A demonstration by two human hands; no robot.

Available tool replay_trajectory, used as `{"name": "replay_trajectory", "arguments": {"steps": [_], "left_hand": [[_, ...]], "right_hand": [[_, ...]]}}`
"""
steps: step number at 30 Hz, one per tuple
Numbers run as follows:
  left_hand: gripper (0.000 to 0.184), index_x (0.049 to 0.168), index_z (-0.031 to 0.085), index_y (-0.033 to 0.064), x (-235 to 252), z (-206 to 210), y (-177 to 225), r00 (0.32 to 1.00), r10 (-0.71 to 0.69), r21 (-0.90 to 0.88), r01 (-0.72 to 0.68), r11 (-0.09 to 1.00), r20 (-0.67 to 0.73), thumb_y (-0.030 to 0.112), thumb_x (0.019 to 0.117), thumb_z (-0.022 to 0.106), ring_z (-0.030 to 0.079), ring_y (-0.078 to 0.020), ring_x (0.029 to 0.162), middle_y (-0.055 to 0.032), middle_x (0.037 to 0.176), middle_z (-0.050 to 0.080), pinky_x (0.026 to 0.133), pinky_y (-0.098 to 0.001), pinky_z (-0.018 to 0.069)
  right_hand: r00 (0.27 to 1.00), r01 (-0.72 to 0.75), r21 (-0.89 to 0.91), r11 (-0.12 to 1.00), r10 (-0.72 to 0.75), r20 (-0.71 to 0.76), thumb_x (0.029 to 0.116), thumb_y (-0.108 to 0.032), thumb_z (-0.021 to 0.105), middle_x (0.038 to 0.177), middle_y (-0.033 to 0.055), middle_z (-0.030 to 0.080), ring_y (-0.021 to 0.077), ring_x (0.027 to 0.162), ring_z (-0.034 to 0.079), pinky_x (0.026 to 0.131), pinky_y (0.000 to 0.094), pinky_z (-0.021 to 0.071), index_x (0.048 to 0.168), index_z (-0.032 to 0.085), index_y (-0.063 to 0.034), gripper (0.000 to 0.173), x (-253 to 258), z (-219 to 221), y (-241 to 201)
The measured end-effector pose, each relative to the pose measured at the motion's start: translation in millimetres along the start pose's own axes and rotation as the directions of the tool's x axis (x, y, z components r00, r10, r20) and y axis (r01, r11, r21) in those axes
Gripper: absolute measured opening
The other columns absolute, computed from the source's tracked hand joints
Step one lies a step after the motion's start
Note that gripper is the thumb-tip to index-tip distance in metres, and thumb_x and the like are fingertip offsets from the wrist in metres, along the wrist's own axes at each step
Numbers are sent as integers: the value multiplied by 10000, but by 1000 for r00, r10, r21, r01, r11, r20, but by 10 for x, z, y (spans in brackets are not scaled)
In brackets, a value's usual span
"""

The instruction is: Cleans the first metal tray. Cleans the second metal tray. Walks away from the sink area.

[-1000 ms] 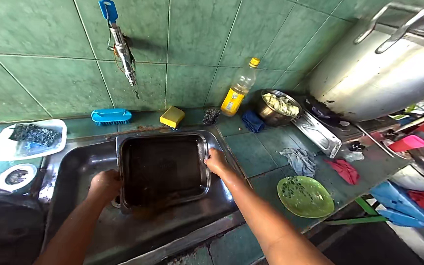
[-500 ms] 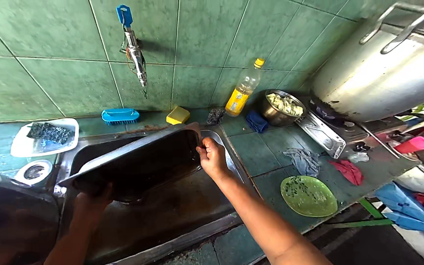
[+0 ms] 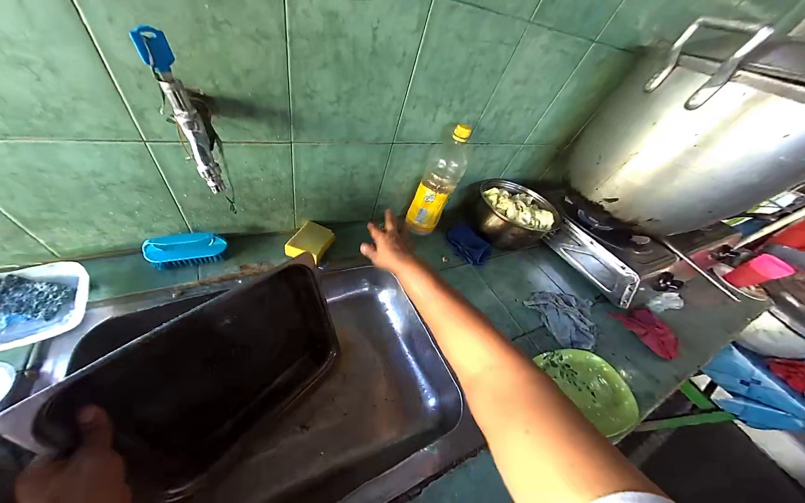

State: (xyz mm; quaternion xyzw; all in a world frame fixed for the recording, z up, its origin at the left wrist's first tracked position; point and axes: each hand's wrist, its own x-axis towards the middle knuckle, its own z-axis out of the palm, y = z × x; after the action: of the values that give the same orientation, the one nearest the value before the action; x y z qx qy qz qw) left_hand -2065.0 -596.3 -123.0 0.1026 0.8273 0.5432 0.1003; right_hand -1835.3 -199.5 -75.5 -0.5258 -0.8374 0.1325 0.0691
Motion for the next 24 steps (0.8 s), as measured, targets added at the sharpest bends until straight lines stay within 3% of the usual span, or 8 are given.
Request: {"name": "replay_trajectory", "arguments": {"steps": [3, 6, 9, 12, 14, 17, 21, 24], "left_hand": [[395, 1223, 605, -56, -184, 176, -41, 993, -121, -25, 121, 992, 9, 304, 1060, 576, 602, -41, 989, -98, 1103, 645, 937, -268, 502], [354, 1173, 620, -40, -315, 289, -73, 988, -151, 0, 151, 988, 41, 293, 1069, 559, 583, -36, 904, -67, 1023, 632, 869, -270, 499], [282, 1162, 605, -82, -383, 320, -145, 994, -54, 17, 52, 999, 100, 173, 1043, 593, 593, -52, 896, -107, 1010, 639, 853, -264, 508], [250, 1191, 578, -123, -441, 303, -149, 990, -33, 20, 31, 999, 136, 37, 1000, 597, 619, -163, 957, -202, 1067, 643, 884, -348, 520], [258, 1207, 568, -131, -490, 292, -102, 989, -33, 31, 28, 999, 142, -15, 977, 590, 631, -229, 999, -245, 1102, 642, 912, -413, 519], [307, 1246, 549, -155, -554, 286, -83, 986, 36, 36, -43, 998, 161, -38, 965, 584, 641, -331, 1100, -310, 1171, 637, 984, -493, 503], [300, 1222, 568, -185, -563, 321, -157, 985, 127, 79, -137, 987, 118, 3, 988, 583, 646, -424, 1122, -361, 1160, 642, 1015, -546, 480], [288, 1203, 576, -188, -556, 362, -201, 990, 105, 68, -112, 991, 98, 15, 999, 568, 649, -453, 1108, -368, 1140, 647, 1002, -577, 477]], "right_hand": [[963, -262, 85, 961, 266, -38, 1054, -472, 534, 1637, 317, 272, 542, 1480, 297, 1097, 710, 369, 1512, 531, -121, 577, 404, 103, 72], [964, -253, 86, 964, 259, -62, 907, -110, 708, 1549, 310, 392, 495, 1365, 467, 1048, 609, 482, 1355, 677, -120, 449, 413, 238, 81], [971, -70, 306, 950, 135, -198, 749, -51, 795, 1339, 278, 585, 440, 1296, 524, 1019, 590, 484, 1206, 733, -74, 462, 31, 132, 97], [961, 156, 415, 897, -41, -273, 650, -36, 819, 1319, 237, 597, 377, 1189, 603, 941, 551, 545, 1453, 509, -36, 860, -789, 40, -34], [948, 305, 326, 895, -254, -190, 623, -2, 827, 1356, 237, 576, 354, 1189, 622, 957, 518, 567, 1495, 430, 10, 958, -1364, 233, -141], [866, 499, 45, 865, -497, -57, 587, 88, 830, 1370, 306, 560, 442, 1209, 615, 961, 562, 559, 1383, 598, 28, 831, -1766, 812, -182], [936, 256, -123, 959, -214, 278, 815, 49, 752, 1385, 333, 529, 513, 1309, 508, 996, 626, 511, 1416, 537, 39, 638, -1927, 1320, -509], [875, 225, -19, 974, -193, 445, 915, -32, 710, 1394, 327, 535, 500, 1332, 497, 1053, 603, 484, 1400, 544, 47, 519, -2341, 1389, -1170]]}}
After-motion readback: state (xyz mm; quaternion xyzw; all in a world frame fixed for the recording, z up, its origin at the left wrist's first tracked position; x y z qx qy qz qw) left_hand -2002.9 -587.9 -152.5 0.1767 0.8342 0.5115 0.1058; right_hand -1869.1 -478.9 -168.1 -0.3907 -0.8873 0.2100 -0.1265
